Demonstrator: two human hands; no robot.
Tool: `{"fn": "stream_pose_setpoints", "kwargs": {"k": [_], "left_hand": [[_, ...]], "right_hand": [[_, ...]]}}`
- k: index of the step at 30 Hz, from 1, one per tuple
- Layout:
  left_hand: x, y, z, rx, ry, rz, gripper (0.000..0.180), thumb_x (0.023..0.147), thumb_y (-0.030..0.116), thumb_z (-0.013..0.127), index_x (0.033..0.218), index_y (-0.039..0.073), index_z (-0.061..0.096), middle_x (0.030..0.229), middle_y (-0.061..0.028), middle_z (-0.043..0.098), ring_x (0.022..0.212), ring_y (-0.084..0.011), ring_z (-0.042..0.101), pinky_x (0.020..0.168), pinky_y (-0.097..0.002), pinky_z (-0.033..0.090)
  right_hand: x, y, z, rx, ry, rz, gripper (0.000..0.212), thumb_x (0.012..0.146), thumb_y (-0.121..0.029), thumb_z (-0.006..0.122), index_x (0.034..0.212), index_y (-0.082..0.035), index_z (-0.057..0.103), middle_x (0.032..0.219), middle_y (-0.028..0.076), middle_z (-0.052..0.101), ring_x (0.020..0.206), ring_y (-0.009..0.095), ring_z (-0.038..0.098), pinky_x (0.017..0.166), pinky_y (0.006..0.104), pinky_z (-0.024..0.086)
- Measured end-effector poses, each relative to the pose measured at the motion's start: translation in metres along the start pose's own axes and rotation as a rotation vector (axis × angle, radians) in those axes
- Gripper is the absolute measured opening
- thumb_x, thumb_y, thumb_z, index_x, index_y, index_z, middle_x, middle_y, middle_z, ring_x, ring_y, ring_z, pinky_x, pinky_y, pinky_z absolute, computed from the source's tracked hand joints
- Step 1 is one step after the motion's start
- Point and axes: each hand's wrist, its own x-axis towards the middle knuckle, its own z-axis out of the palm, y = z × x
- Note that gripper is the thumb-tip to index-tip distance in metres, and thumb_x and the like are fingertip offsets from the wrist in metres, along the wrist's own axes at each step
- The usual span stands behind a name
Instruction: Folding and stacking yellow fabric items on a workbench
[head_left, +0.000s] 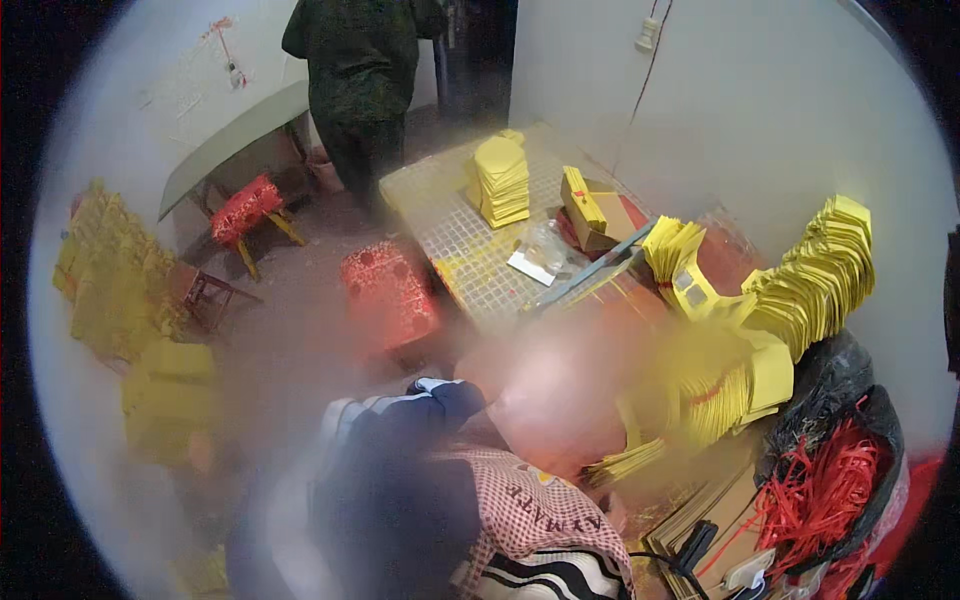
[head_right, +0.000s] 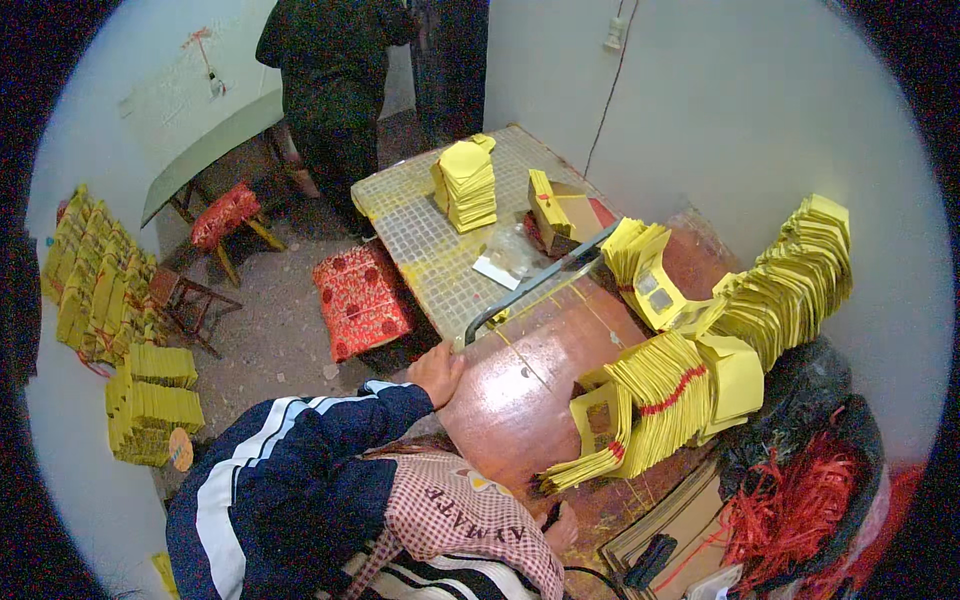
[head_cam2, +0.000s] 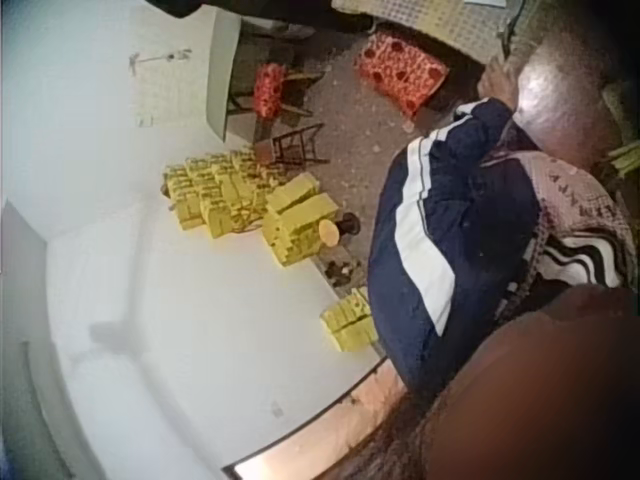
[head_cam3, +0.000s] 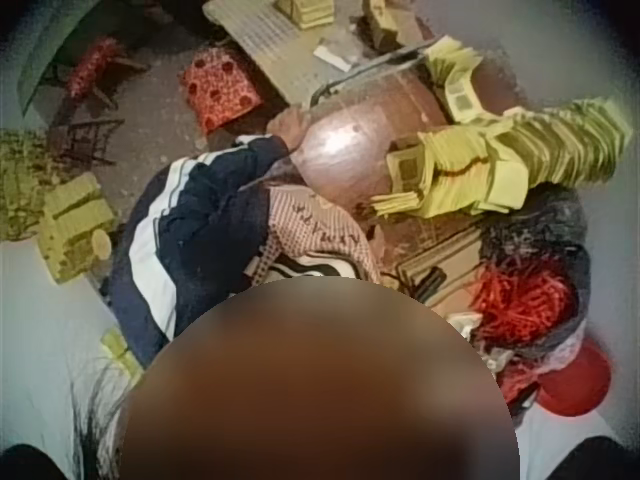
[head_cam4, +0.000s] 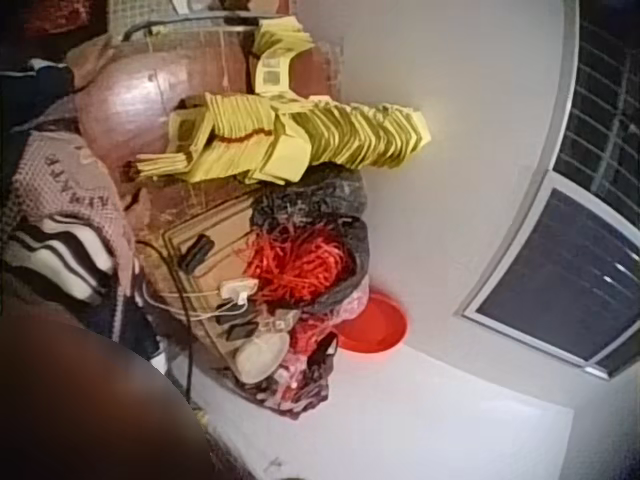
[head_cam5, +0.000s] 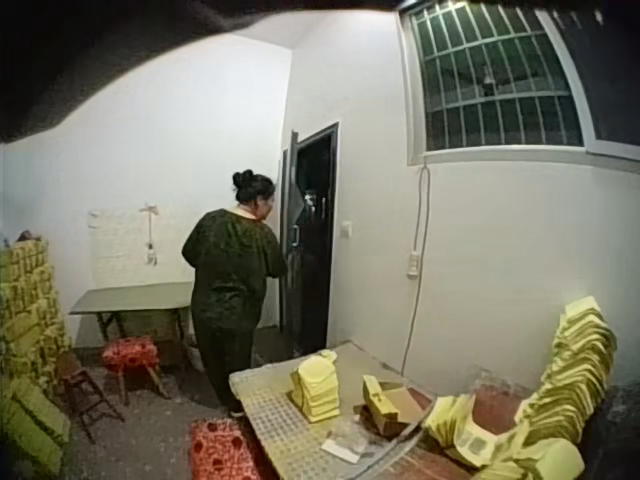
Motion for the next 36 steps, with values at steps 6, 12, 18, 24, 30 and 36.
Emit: {"fn": "stream_pose_setpoints", "kwargs": {"k": [6,12,18,24,30,36], "left_hand": [[-0.003,0.001,-0.013,-0.035,-0.108,0.012,0.046,0.085,0.034,0.050,0.116,0.000,0.047,0.103,-0.0217,0.058,0.095,-0.0370,0.057,0.082,-0.0459,0.045],[-0.002,0.000,-0.006,-0.065,0.004,0.014,0.047,0.086,0.034,0.050,0.117,-0.001,0.046,0.105,-0.0228,0.058,0.099,-0.0363,0.056,0.085,-0.0448,0.044],[-0.002,-0.004,-0.007,-0.039,-0.053,-0.039,0.047,0.085,0.035,0.051,0.117,0.000,0.046,0.104,-0.0222,0.058,0.097,-0.0370,0.056,0.083,-0.0459,0.045],[-0.003,-0.005,-0.008,-0.075,-0.030,0.015,0.045,0.085,0.035,0.051,0.115,0.002,0.046,0.098,-0.0209,0.059,0.092,-0.0373,0.058,0.078,-0.0478,0.045],[-0.001,-0.001,-0.010,-0.223,-0.016,-0.035,0.046,0.085,0.036,0.052,0.117,0.003,0.047,0.100,-0.0199,0.060,0.093,-0.0366,0.058,0.079,-0.0459,0.045],[-0.004,-0.007,-0.006,-0.110,0.002,-0.039,0.046,0.085,0.036,0.052,0.119,0.004,0.047,0.106,-0.0195,0.058,0.097,-0.0353,0.057,0.082,-0.0456,0.044]], "right_hand": [[0.009,-0.086,-0.072,0.141,-0.174,0.181,0.061,0.067,-0.026,0.067,0.123,-0.008,0.049,0.120,0.014,0.052,0.116,0.032,0.043,0.101,0.0473,0.027],[0.020,-0.077,-0.074,0.056,-0.288,0.226,0.059,0.068,-0.023,0.069,0.121,-0.008,0.051,0.118,0.014,0.053,0.114,0.032,0.045,0.100,0.0474,0.028],[0.019,-0.053,-0.052,0.146,-0.226,0.179,0.056,0.066,-0.022,0.068,0.119,-0.007,0.053,0.113,0.016,0.056,0.109,0.035,0.048,0.096,0.0471,0.033],[0.023,-0.033,-0.041,0.195,-0.189,0.103,0.053,0.067,-0.025,0.067,0.115,-0.005,0.055,0.105,0.019,0.058,0.101,0.038,0.050,0.089,0.0477,0.037],[0.021,-0.020,-0.028,0.169,-0.103,0.068,0.044,0.073,-0.030,0.064,0.107,-0.003,0.057,0.098,0.018,0.058,0.094,0.036,0.051,0.082,0.0459,0.040],[0.020,-0.034,-0.033,0.100,-0.011,-0.006,0.036,0.071,-0.027,0.068,0.097,-0.004,0.059,0.085,0.013,0.058,0.082,0.026,0.052,0.073,0.0377,0.041]]}}
